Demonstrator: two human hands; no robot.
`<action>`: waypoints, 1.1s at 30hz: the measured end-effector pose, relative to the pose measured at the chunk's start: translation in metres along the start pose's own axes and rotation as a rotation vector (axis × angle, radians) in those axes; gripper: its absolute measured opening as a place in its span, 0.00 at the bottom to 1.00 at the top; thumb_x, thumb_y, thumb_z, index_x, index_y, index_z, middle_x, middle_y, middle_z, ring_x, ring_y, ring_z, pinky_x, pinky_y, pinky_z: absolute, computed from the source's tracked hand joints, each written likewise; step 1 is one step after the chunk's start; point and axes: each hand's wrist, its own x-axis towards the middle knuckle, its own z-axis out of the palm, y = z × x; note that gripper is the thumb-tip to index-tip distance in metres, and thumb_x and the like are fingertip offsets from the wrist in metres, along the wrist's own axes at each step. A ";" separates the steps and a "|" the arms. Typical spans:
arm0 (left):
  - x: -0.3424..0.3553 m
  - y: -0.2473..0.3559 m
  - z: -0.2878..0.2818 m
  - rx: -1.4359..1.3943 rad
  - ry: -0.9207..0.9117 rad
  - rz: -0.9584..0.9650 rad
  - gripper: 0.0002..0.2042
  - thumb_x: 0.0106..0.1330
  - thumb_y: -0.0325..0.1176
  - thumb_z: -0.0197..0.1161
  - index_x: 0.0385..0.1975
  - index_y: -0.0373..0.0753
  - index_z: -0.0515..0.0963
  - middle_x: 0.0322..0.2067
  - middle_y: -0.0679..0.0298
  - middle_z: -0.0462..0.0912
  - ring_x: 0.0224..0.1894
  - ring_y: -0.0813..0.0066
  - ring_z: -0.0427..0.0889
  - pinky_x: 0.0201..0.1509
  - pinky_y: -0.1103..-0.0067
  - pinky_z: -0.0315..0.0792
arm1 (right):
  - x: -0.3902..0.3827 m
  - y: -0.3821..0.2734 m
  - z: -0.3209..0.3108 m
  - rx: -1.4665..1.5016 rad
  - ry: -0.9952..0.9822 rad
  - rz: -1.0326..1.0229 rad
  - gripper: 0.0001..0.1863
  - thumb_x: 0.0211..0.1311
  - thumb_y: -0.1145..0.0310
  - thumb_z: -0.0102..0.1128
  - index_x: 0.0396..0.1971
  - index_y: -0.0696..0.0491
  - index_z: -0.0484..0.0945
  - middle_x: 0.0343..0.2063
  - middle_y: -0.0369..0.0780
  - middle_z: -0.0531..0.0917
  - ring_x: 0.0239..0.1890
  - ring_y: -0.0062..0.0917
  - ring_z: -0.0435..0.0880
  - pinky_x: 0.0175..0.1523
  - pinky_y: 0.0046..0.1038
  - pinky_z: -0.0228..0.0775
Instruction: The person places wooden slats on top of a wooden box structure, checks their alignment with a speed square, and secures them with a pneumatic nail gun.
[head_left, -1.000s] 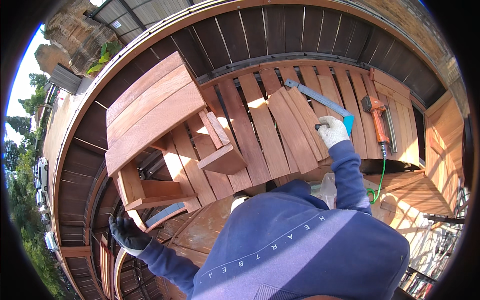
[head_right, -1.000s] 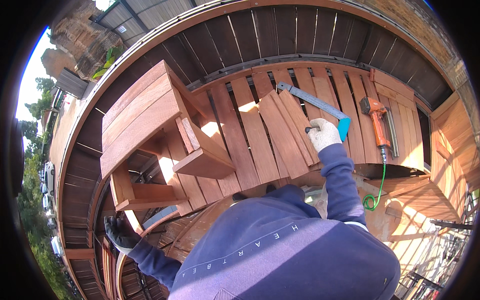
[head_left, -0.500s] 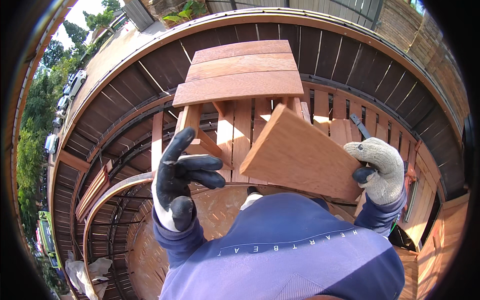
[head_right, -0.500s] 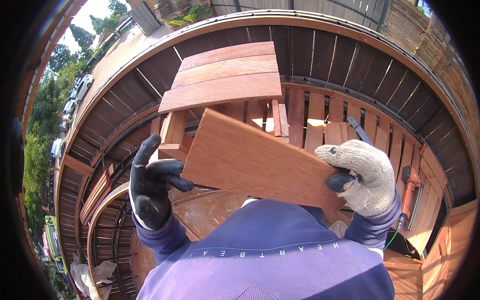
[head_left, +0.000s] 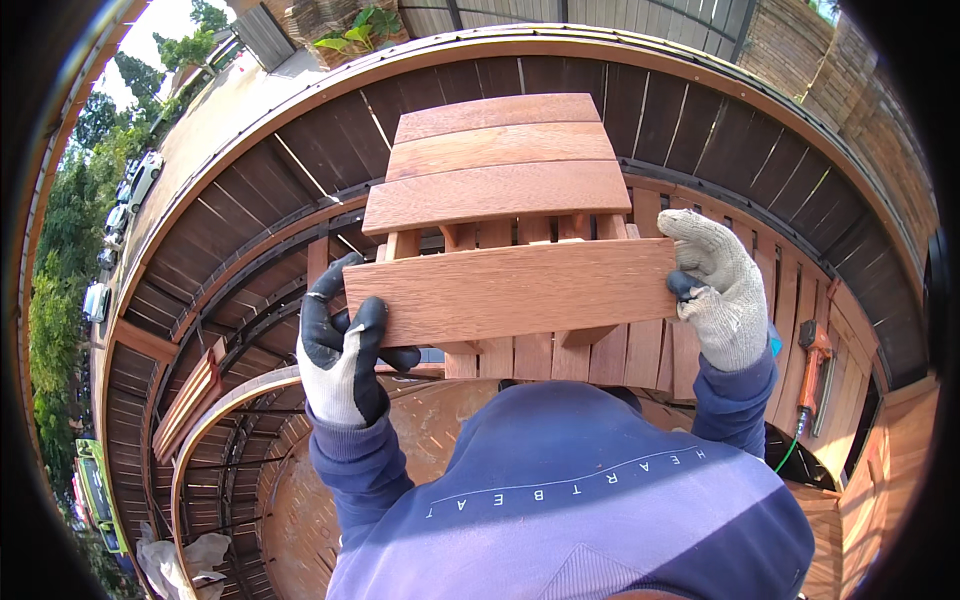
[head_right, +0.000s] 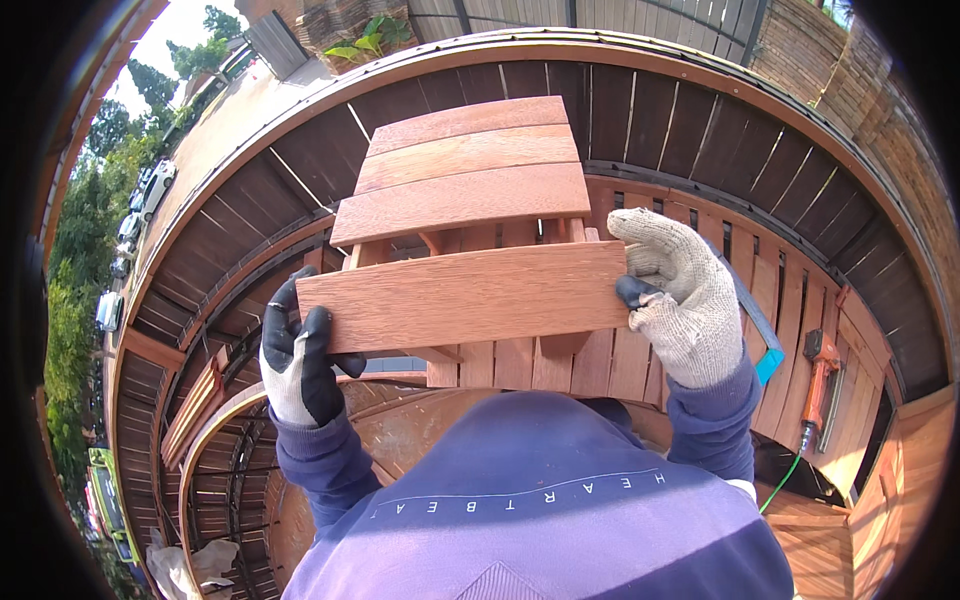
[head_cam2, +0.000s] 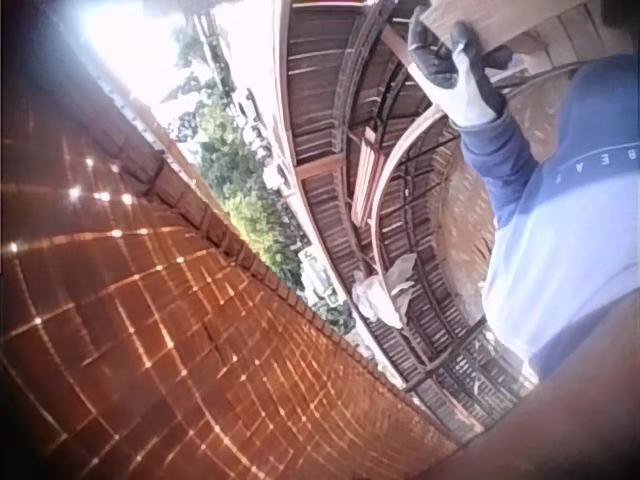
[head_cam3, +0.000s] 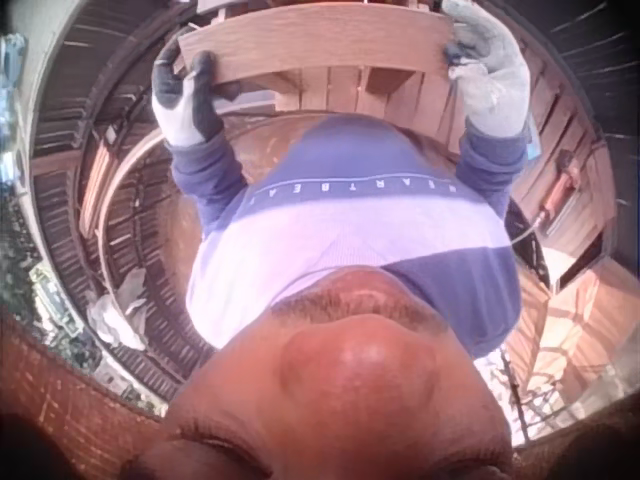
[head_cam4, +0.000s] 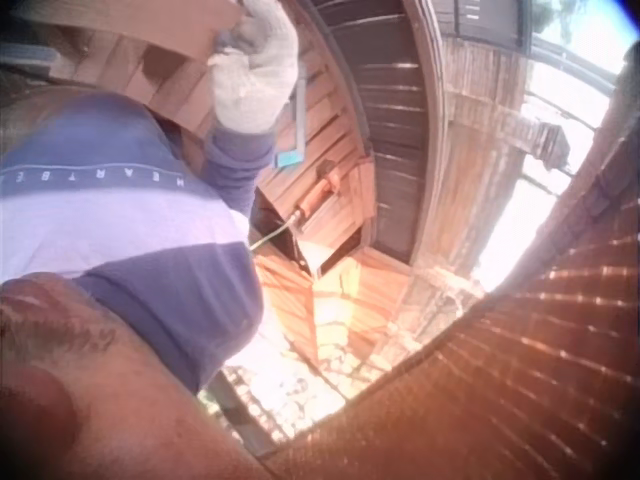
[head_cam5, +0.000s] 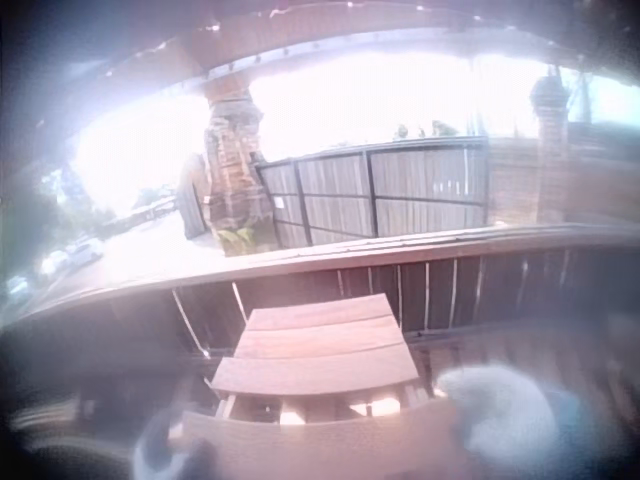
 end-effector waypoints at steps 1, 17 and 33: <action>0.006 0.000 0.003 0.055 0.040 -0.015 0.24 0.64 0.29 0.64 0.59 0.30 0.67 0.31 0.56 0.84 0.23 0.76 0.83 0.20 0.86 0.76 | 0.004 0.005 0.002 -0.037 0.069 0.074 0.30 0.49 0.80 0.64 0.58 0.57 0.73 0.54 0.42 0.79 0.52 0.29 0.79 0.59 0.31 0.72; 0.069 -0.024 -0.031 0.400 -0.152 0.083 0.16 0.66 0.27 0.62 0.53 0.32 0.78 0.40 0.56 0.86 0.41 0.80 0.81 0.46 0.83 0.75 | 0.019 0.032 0.023 -0.369 0.205 -0.062 0.25 0.51 0.85 0.56 0.53 0.60 0.77 0.52 0.44 0.81 0.53 0.27 0.80 0.61 0.29 0.70; 0.063 -0.062 -0.069 0.336 -0.336 0.259 0.23 0.52 0.36 0.68 0.47 0.30 0.80 0.52 0.50 0.76 0.57 0.61 0.75 0.63 0.69 0.65 | -0.013 0.057 0.022 -0.155 0.265 -0.129 0.21 0.62 0.66 0.62 0.52 0.61 0.77 0.50 0.45 0.79 0.54 0.31 0.78 0.61 0.33 0.67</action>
